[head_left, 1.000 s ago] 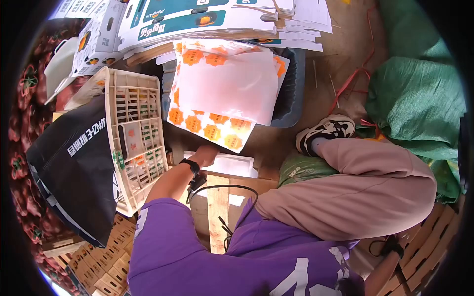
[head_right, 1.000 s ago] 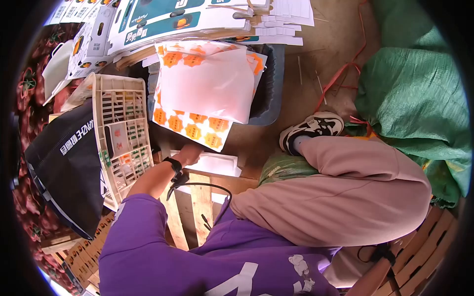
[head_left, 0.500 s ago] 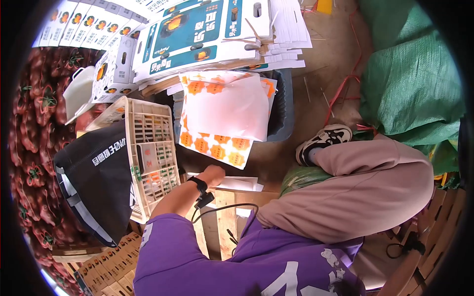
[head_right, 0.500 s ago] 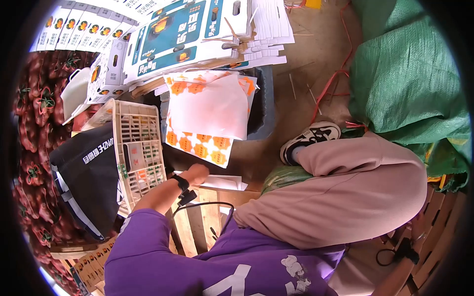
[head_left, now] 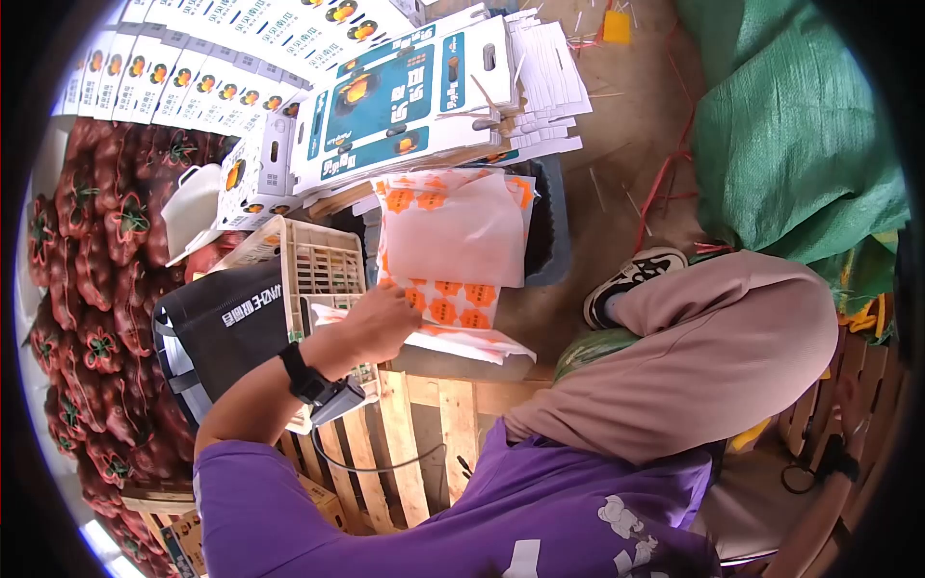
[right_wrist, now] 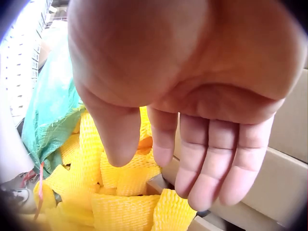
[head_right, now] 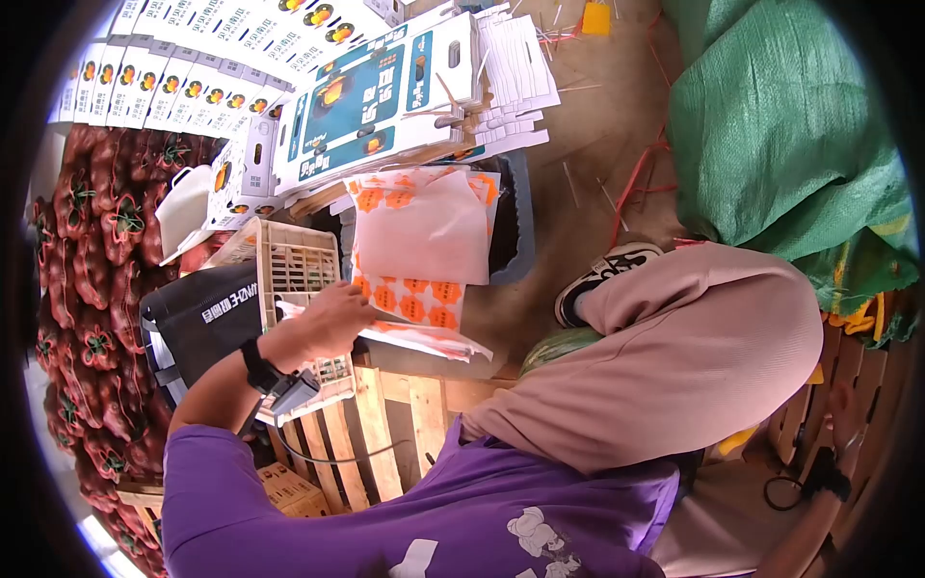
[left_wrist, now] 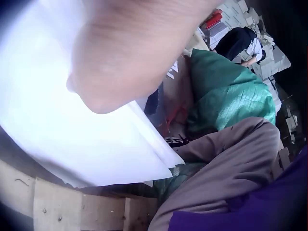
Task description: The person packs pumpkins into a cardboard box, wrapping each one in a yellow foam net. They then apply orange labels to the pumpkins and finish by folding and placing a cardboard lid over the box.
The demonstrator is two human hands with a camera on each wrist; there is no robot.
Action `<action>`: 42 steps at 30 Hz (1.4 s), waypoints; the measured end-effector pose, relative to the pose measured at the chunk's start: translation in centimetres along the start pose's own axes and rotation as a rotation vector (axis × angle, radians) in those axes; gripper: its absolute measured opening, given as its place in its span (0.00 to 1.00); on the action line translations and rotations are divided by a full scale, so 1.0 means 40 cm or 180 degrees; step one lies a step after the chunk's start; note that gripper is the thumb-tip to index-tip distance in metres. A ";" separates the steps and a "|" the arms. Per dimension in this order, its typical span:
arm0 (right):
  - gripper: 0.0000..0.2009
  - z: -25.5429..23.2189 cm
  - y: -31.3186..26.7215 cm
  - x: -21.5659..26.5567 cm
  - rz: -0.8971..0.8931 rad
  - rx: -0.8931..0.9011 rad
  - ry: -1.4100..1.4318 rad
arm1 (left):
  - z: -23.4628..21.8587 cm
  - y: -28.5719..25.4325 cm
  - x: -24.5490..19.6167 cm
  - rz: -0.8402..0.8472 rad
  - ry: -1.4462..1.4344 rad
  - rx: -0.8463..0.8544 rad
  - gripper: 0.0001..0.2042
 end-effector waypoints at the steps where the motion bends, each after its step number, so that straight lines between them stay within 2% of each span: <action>1: 0.21 -0.006 -0.006 0.017 -0.0079 -0.0096 0.0154 | -0.099 -0.014 -0.008 -0.0069 -0.0094 0.0050 0.08; 3: 0.20 -0.015 -0.008 0.021 -0.0168 -0.0201 0.0309 | -0.240 -0.042 0.026 -0.0030 -0.0013 -0.0496 0.12; 6: 0.20 -0.012 -0.010 0.020 -0.0055 -0.0081 0.0534 | -0.446 -0.115 -0.013 -0.0101 0.0199 -0.1663 0.14; 8: 0.20 -0.018 -0.034 0.045 -0.0039 -0.0186 0.0286 | -0.467 -0.134 -0.026 -0.0175 0.0517 -0.2064 0.14; 10: 0.20 -0.020 -0.044 0.040 -0.0065 -0.0243 0.0246 | -0.408 -0.115 -0.012 -0.0149 0.0809 -0.2374 0.13; 12: 0.20 -0.020 -0.045 0.036 -0.0093 -0.0275 0.0189 | -0.293 -0.060 0.019 0.0122 0.0900 -0.2686 0.10; 14: 0.21 -0.018 -0.035 0.023 -0.0124 -0.0226 0.0173 | -0.102 0.027 0.094 0.0074 0.0513 -0.2667 0.08; 15: 0.21 -0.020 -0.028 0.019 -0.0118 -0.0222 0.0140 | 0.001 0.078 0.120 -0.0075 0.0433 -0.2390 0.09; 16: 0.21 -0.013 -0.023 0.017 -0.0167 -0.0256 0.0220 | 0.103 0.125 0.142 -0.0028 0.0309 -0.2408 0.12; 17: 0.21 -0.009 -0.022 0.016 -0.0218 -0.0291 0.0294 | 0.202 0.160 0.167 -0.0402 0.0301 -0.2297 0.19; 19: 0.21 -0.016 -0.033 0.018 -0.0103 -0.0192 0.0175 | 0.367 0.192 0.227 -0.1168 -0.0261 -0.2417 0.27; 20: 0.21 -0.018 -0.040 0.025 0.0005 -0.0070 0.0074 | 0.389 0.196 0.235 -0.1497 -0.0576 -0.2278 0.30; 21: 0.21 -0.019 -0.038 0.023 0.0005 -0.0058 0.0022 | 0.396 0.208 0.236 -0.1509 -0.0626 -0.2257 0.30; 23: 0.21 -0.006 -0.017 -0.020 0.0189 -0.0032 0.0424 | 0.393 0.218 0.246 -0.1663 -0.1034 -0.2733 0.27; 24: 0.21 0.004 0.007 -0.052 0.0210 0.0038 0.0563 | 0.382 0.231 0.258 -0.1684 -0.1192 -0.2758 0.25; 26: 0.21 0.013 0.008 -0.030 0.0166 0.0093 0.0531 | 0.322 0.247 0.262 -0.1705 -0.1578 -0.2912 0.23; 27: 0.21 0.010 0.006 -0.023 0.0138 0.0120 0.0544 | 0.317 0.246 0.275 -0.1647 -0.1235 -0.3177 0.23; 29: 0.20 0.009 -0.007 -0.032 0.0176 0.0127 0.0578 | 0.288 0.186 0.260 -0.1776 -0.1635 -0.3752 0.23; 30: 0.19 0.009 -0.009 -0.034 0.0205 0.0124 0.0687 | 0.314 0.147 0.264 -0.2008 -0.2150 -0.3855 0.23; 31: 0.19 0.007 -0.011 -0.037 0.0192 0.0134 0.0681 | 0.360 0.115 0.254 -0.2623 -0.2611 -0.3665 0.20; 33: 0.18 0.012 -0.019 -0.047 0.0135 0.0263 0.1123 | 0.605 0.127 0.260 -0.3574 -0.5634 -0.3726 0.21; 34: 0.18 0.013 -0.010 -0.064 0.0155 0.0288 0.1096 | 0.622 0.138 0.204 -0.3479 -0.6767 -0.3489 0.24; 36: 0.17 0.016 0.015 -0.086 0.0185 0.0514 0.1137 | 0.614 0.215 0.094 -0.2794 -0.8705 -0.3406 0.31; 37: 0.17 0.017 0.013 -0.078 0.0192 0.0517 0.1098 | 0.595 0.237 0.077 -0.2827 -0.8736 -0.3386 0.31; 39: 0.16 0.013 0.014 -0.055 0.0356 0.0341 0.0887 | 0.513 0.291 0.086 -0.0796 -0.9916 -0.4025 0.25; 42: 0.16 0.009 0.003 -0.031 0.0345 0.0027 0.0884 | 0.454 0.332 0.149 -0.0839 -0.9834 -0.3777 0.19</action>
Point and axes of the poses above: each hand's wrist, its own y-axis towards the middle knuckle, its own z-axis out of the palm, x = y × z, the point moved 4 cm from there along y, towards the middle knuckle, and after that the axes turned 13 degrees about -y, right-handed, at the moved point
